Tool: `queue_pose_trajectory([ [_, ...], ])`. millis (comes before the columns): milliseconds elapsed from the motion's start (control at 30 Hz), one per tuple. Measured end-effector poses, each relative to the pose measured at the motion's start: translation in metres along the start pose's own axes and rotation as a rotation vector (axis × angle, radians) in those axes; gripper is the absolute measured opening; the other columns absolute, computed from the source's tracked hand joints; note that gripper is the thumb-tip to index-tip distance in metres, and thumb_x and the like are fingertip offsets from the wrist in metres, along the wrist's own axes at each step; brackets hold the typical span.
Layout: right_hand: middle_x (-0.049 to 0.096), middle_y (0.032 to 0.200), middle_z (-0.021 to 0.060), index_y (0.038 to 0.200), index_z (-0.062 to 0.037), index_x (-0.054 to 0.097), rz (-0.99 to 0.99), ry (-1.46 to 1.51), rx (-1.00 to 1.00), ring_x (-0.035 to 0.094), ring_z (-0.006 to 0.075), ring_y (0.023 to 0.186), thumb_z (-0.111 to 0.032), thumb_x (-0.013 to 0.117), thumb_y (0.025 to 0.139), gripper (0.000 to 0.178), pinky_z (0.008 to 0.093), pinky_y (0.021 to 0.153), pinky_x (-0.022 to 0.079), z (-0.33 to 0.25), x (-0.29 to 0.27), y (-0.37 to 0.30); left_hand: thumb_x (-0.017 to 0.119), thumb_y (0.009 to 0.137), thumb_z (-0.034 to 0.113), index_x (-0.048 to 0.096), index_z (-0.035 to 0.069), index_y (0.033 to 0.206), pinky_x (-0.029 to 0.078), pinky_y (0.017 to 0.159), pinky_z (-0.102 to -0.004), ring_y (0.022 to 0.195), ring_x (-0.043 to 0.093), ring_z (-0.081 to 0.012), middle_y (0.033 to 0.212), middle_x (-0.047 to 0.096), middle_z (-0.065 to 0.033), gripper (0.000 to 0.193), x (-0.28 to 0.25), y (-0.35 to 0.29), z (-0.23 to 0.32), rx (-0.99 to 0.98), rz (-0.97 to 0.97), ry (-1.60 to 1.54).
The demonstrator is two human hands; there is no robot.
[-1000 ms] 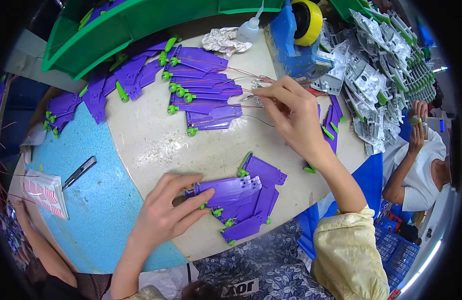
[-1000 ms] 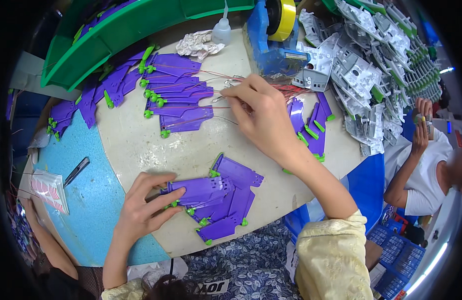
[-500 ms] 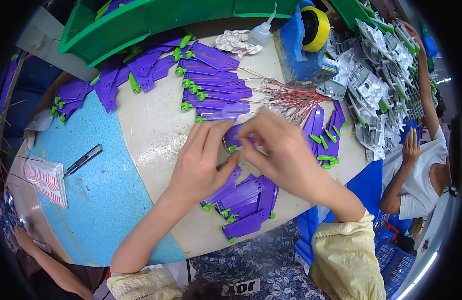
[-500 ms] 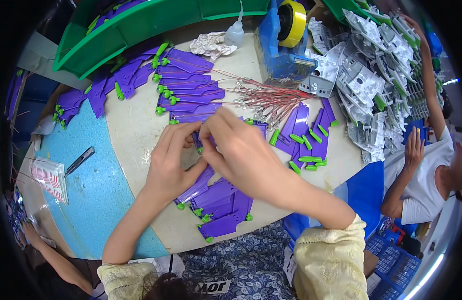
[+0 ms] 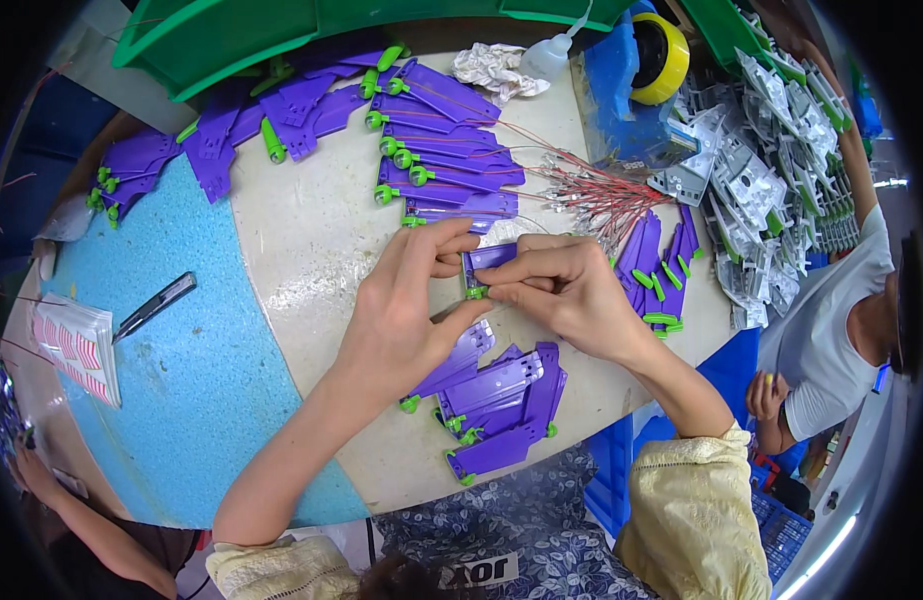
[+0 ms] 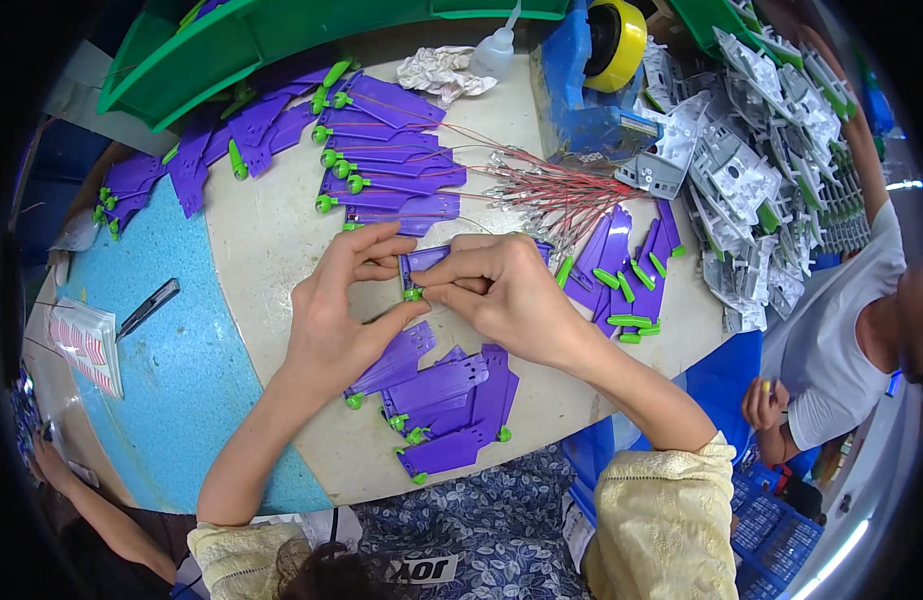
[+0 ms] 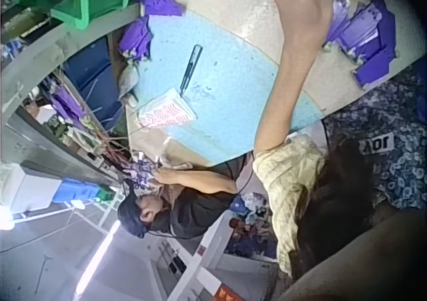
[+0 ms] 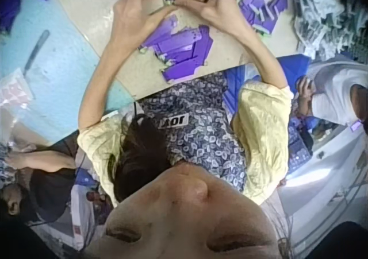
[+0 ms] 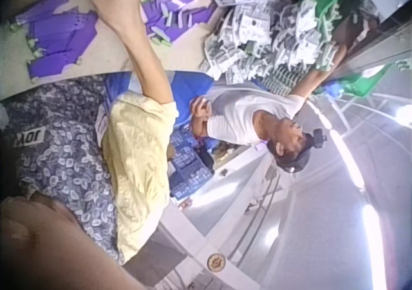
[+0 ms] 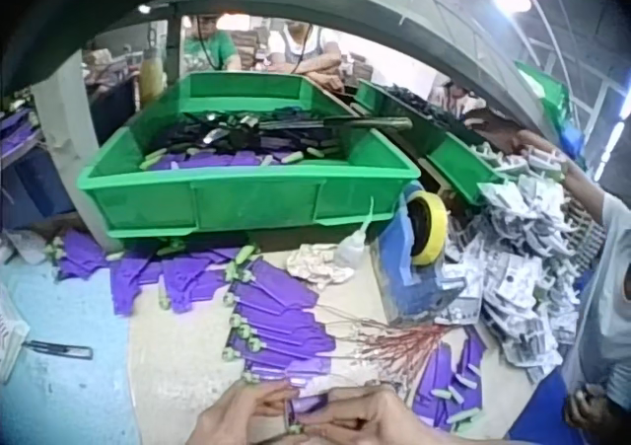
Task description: The person assembles purple plastic components by inserting green cylindrical pieces and red wires into them. They then apply a liquid adhesive from a small bottle to secure the parts. The process is repeated for multiple units on a workbench.
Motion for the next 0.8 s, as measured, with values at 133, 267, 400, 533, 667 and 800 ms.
queue_pose_trajectory([
  [133, 0.052, 0.067, -0.0023, 0.100, -0.0018, 0.080, 0.009, -0.046, -0.029, 0.041, 0.0046, 0.061, -0.001, 0.078, 0.086, 0.015, 0.0275, 0.053, 0.030, -0.003, 0.001, 0.002, 0.089, 0.071, 0.003, 0.059, 0.000, 0.121, 0.061, 0.086, -0.0353, 0.098, 0.072, -0.0249, 0.118, 0.070, -0.0158, 0.058, 0.000, 0.000, -0.002, -0.014, -0.003, 0.012],
  [267, 0.055, 0.067, 0.0042, 0.096, -0.0001, 0.079, -0.021, -0.125, -0.228, 0.043, 0.0096, 0.057, 0.001, 0.077, 0.082, 0.014, 0.0307, 0.050, 0.034, -0.006, 0.000, 0.005, 0.089, 0.067, 0.003, 0.064, 0.000, 0.105, 0.060, 0.084, -0.0364, 0.096, 0.072, -0.0283, 0.116, 0.071, -0.0157, 0.045, -0.002, 0.001, -0.002, 0.014, -0.011, 0.060],
  [400, 0.052, 0.066, 0.0039, 0.095, -0.0013, 0.080, -0.003, -0.017, -0.064, 0.041, 0.0101, 0.056, 0.001, 0.077, 0.081, 0.014, 0.0308, 0.050, 0.032, 0.004, -0.005, 0.011, 0.088, 0.065, 0.002, 0.066, 0.002, 0.092, 0.056, 0.083, -0.0403, 0.099, 0.069, -0.0319, 0.112, 0.071, -0.0153, 0.035, -0.003, 0.003, 0.007, 0.176, 0.016, 0.146],
  [533, 0.051, 0.066, 0.0048, 0.093, -0.0016, 0.079, -0.006, -0.032, -0.086, 0.043, 0.0124, 0.055, 0.002, 0.077, 0.080, 0.013, 0.0313, 0.051, 0.034, 0.003, -0.004, 0.010, 0.087, 0.065, 0.000, 0.064, 0.002, 0.086, 0.055, 0.083, -0.0424, 0.101, 0.066, -0.0330, 0.113, 0.071, -0.0159, 0.031, -0.001, 0.002, 0.010, 0.189, -0.005, 0.153],
  [667, 0.047, 0.067, 0.0025, 0.093, -0.0010, 0.079, -0.019, -0.143, -0.292, 0.045, 0.0107, 0.058, 0.001, 0.077, 0.080, 0.013, 0.0286, 0.052, 0.032, -0.005, 0.000, 0.006, 0.088, 0.067, 0.000, 0.059, 0.001, 0.094, 0.057, 0.083, -0.0402, 0.098, 0.068, -0.0305, 0.113, 0.071, -0.0159, 0.039, -0.002, 0.003, 0.008, 0.195, -0.028, 0.136],
  [800, 0.049, 0.070, 0.0056, 0.094, -0.0005, 0.078, -0.070, -0.433, -0.493, 0.048, 0.0153, 0.058, 0.000, 0.076, 0.079, 0.015, 0.0304, 0.052, 0.035, -0.021, 0.007, 0.005, 0.086, 0.070, -0.002, 0.053, -0.003, 0.111, 0.059, 0.084, -0.0389, 0.094, 0.068, -0.0320, 0.108, 0.065, -0.0176, 0.053, 0.001, 0.002, -0.001, 0.016, -0.008, -0.030],
])
Point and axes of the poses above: each hand's wrist, its own y-axis towards the middle knuckle, its own x-axis out of the palm, z = x × y, the point moved 5 cm from there along y, towards the middle knuckle
